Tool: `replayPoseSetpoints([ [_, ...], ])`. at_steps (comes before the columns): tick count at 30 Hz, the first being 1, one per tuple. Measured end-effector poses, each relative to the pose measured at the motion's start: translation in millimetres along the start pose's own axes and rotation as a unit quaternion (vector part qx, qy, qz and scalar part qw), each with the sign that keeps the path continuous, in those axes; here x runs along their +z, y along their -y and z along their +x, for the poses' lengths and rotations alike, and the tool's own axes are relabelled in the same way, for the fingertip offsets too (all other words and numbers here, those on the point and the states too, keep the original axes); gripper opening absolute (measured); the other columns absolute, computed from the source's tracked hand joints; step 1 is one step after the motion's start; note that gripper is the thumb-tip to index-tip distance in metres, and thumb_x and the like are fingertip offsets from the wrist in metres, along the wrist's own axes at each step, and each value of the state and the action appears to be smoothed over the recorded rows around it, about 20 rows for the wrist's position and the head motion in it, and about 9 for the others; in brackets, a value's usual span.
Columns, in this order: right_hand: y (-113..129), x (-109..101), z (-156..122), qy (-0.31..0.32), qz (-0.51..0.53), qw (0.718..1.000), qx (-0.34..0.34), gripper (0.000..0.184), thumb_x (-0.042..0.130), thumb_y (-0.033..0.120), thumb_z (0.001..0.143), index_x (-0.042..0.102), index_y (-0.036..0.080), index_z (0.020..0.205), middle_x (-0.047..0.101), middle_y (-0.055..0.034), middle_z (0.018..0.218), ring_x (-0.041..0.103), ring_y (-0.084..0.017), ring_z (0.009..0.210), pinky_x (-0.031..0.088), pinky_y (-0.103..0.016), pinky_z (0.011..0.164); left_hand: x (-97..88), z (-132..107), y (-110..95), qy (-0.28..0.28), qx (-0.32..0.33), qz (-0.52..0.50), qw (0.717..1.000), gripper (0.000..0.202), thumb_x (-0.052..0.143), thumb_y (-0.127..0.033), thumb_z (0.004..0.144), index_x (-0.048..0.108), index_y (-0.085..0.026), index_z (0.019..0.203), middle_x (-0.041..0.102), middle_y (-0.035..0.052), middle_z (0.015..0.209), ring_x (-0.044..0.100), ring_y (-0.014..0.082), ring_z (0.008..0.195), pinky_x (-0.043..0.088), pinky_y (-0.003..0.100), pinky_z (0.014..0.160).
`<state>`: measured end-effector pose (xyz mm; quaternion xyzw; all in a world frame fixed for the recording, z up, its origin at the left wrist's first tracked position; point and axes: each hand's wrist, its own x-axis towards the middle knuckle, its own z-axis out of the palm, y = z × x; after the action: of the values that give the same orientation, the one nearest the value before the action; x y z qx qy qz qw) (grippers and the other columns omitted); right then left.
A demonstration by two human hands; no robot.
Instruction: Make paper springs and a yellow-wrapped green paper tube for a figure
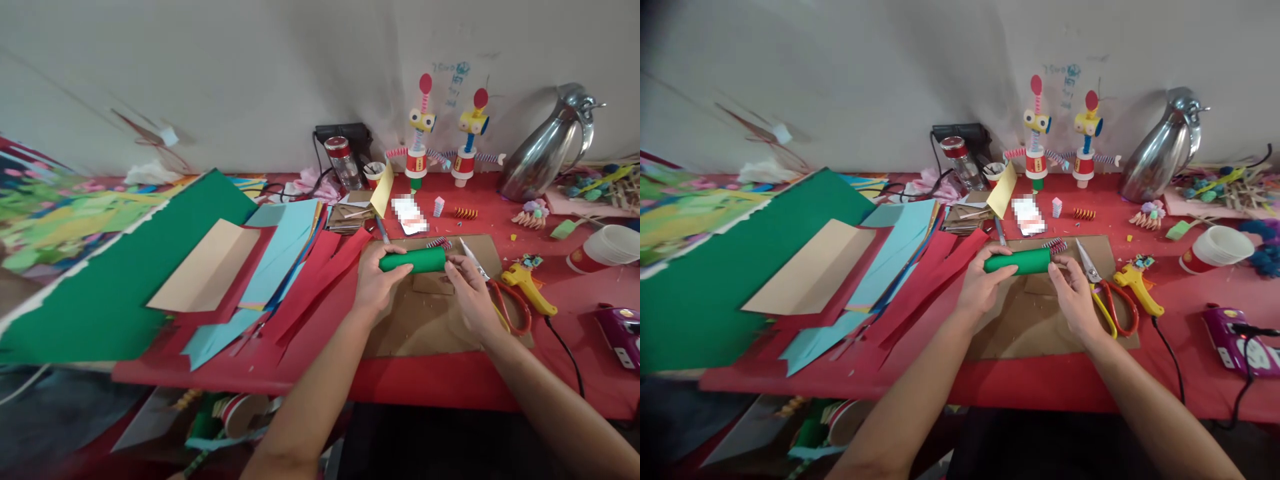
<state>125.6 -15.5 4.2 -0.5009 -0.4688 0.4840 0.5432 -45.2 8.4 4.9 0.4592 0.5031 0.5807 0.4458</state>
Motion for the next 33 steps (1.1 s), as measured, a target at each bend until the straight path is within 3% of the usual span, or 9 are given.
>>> replayPoseSetpoints([
  [4,1.0,0.8,0.5,-0.006,0.039,0.999,0.014,0.035,0.066,0.058,0.080,0.063,0.025,0.091,0.065,-0.0006,0.089,0.059,-0.018,0.085,0.052,-0.035,0.081,0.6,-4.3,-1.8,0.042,0.005,-0.003,0.999,0.027,0.080,-0.029,0.060,0.066,-0.023,0.082,0.067,0.0005,0.096,0.061,0.0191,0.088,0.049,0.032,0.078],
  [8,3.4,0.1,0.9,0.012,0.029,0.999,0.000,0.034,0.066,0.057,0.081,0.064,0.024,0.079,0.059,0.0014,0.075,0.053,-0.016,0.074,0.049,-0.030,0.071,-1.3,-5.4,0.1,0.057,0.013,0.023,0.998,0.027,0.079,-0.031,0.062,0.066,-0.024,0.085,0.067,0.0009,0.095,0.061,0.0199,0.086,0.049,0.033,0.075],
  [12,2.7,-1.7,0.7,0.015,0.019,1.000,-0.012,0.034,0.063,0.059,0.083,0.063,0.024,0.079,0.059,0.0010,0.076,0.053,-0.017,0.073,0.048,-0.031,0.071,-2.6,-6.2,1.0,0.067,0.024,0.040,0.997,0.027,0.077,-0.032,0.065,0.065,-0.024,0.088,0.067,0.0016,0.098,0.062,0.0205,0.089,0.049,0.033,0.077],
  [16,1.4,-4.5,1.9,-0.010,0.026,1.000,-0.005,0.038,0.057,0.061,0.085,0.057,0.025,0.072,0.055,0.0003,0.072,0.051,-0.017,0.070,0.046,-0.030,0.065,-2.9,-6.7,-3.2,0.092,0.061,0.068,0.991,0.025,0.077,-0.032,0.066,0.065,-0.023,0.086,0.067,0.0037,0.104,0.062,0.0227,0.096,0.049,0.036,0.085],
  [19,3.1,-5.9,3.6,-0.008,0.026,1.000,0.001,0.034,0.063,0.057,0.081,0.058,0.025,0.073,0.054,0.0010,0.070,0.050,-0.017,0.069,0.045,-0.029,0.063,-3.8,-6.1,-8.3,0.120,0.107,0.100,0.982,0.021,0.078,-0.030,0.067,0.065,-0.024,0.083,0.067,0.0041,0.106,0.062,0.0235,0.100,0.047,0.040,0.093],
  [26,8.6,-6.4,4.3,0.009,0.068,0.998,0.004,0.020,0.071,0.046,0.077,0.069,0.027,0.083,0.068,-0.0008,0.084,0.059,-0.019,0.085,0.048,-0.036,0.083,-6.5,-4.4,-15.3,0.124,0.189,0.150,0.963,0.023,0.077,-0.025,0.069,0.067,-0.027,0.090,0.067,0.0038,0.106,0.062,0.0240,0.103,0.046,0.044,0.096],
  [33,8.9,-8.7,3.4,0.036,0.079,0.996,-0.002,0.016,0.071,0.043,0.079,0.069,0.028,0.083,0.069,-0.0009,0.091,0.061,-0.019,0.092,0.048,-0.038,0.090,-8.5,-4.8,-16.7,0.131,0.192,0.158,0.960,0.023,0.077,-0.027,0.071,0.067,-0.027,0.091,0.066,0.0045,0.109,0.061,0.0244,0.105,0.046,0.045,0.096],
])
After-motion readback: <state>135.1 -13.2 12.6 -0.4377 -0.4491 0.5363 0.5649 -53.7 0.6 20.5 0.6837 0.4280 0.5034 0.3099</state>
